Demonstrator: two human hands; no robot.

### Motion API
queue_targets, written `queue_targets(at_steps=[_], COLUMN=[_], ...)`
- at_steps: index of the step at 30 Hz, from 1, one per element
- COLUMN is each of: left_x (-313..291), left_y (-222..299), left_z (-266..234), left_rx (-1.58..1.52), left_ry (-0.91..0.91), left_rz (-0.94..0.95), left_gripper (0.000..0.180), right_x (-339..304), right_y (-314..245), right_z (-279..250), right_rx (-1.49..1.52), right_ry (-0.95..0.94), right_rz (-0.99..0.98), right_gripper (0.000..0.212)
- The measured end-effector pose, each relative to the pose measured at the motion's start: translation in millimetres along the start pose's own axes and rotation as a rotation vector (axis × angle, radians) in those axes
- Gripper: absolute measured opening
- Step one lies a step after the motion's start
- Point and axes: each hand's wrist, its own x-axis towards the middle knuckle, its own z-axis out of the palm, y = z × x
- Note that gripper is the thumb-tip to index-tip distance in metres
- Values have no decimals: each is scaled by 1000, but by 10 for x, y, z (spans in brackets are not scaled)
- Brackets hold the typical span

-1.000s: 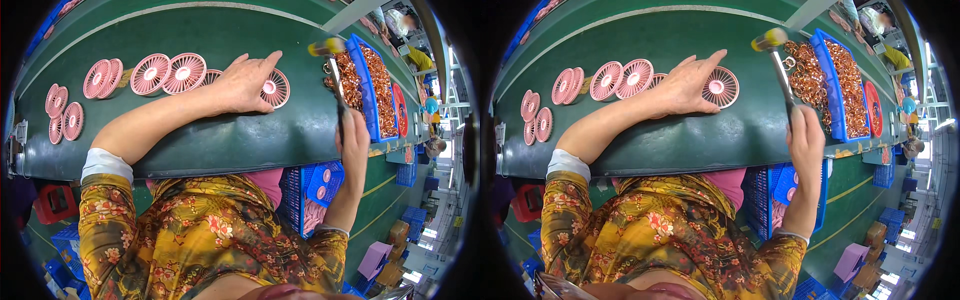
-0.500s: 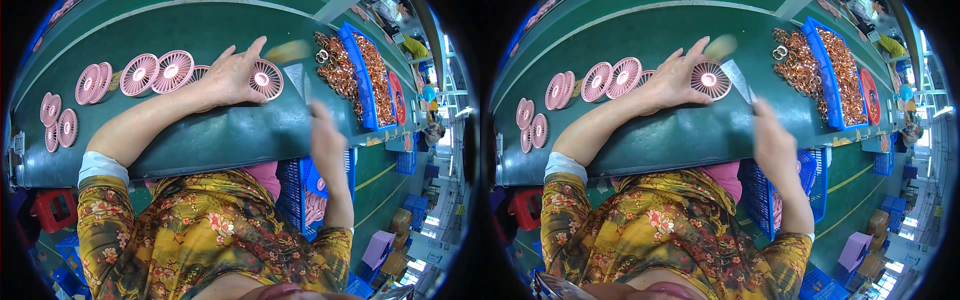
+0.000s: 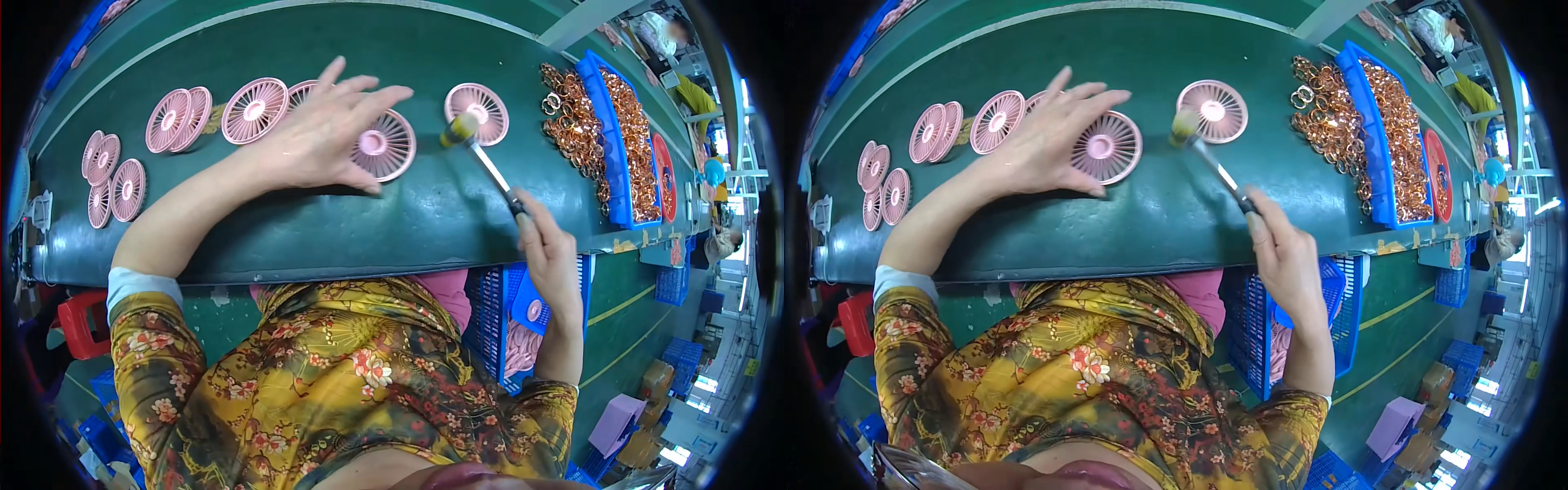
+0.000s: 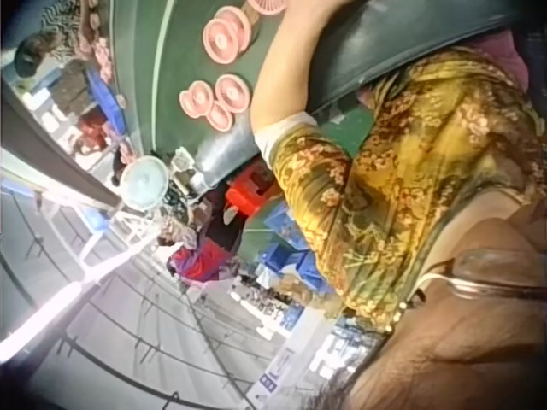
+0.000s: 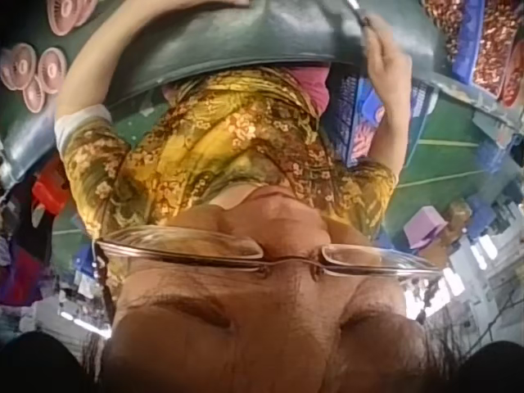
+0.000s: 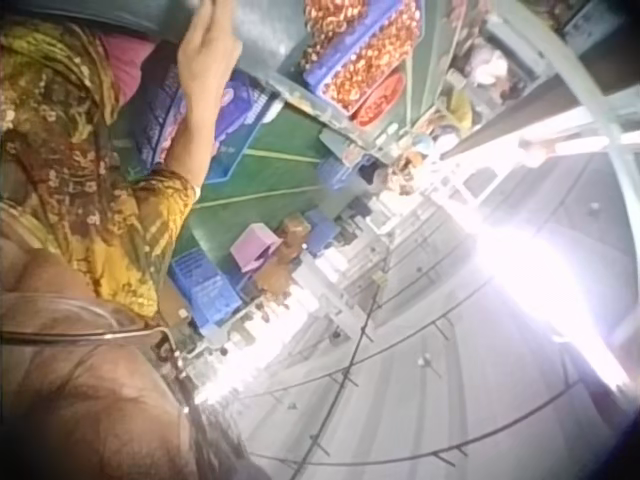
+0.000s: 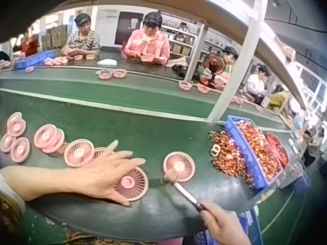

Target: Assemble small motor components into pink plastic fan frames using a hammer.

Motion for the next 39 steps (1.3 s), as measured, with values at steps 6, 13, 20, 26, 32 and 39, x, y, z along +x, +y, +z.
queue_targets(at_steps=[6, 13, 20, 26, 32, 39], left_x=[132, 131, 122, -310, -394, -209], left_y=[67, 1, 25, -381, -484, -158], left_z=[267, 361, 222, -408, -306, -62], left_rx=[-199, -279, -200, 128, -3, -146], left_ry=[86, 179, 152, 4, 41, 80], left_rz=[-100, -141, -62, -92, -154, -174], left_gripper=[114, 128, 128, 120, 116, 115], right_x=[-104, 17, 180, -21, 88, 276], right_y=[-276, -246, -342, -336, -327, -353], right_z=[-9, 76, 336, 179, 192, 407], right_rx=[448, 24, -199, 62, -100, 107], right_ry=[215, -28, -123, -264, -46, 146], right_rz=[-249, -12, -99, -73, -60, -432], right_gripper=[38, 32, 31, 30, 30, 36])
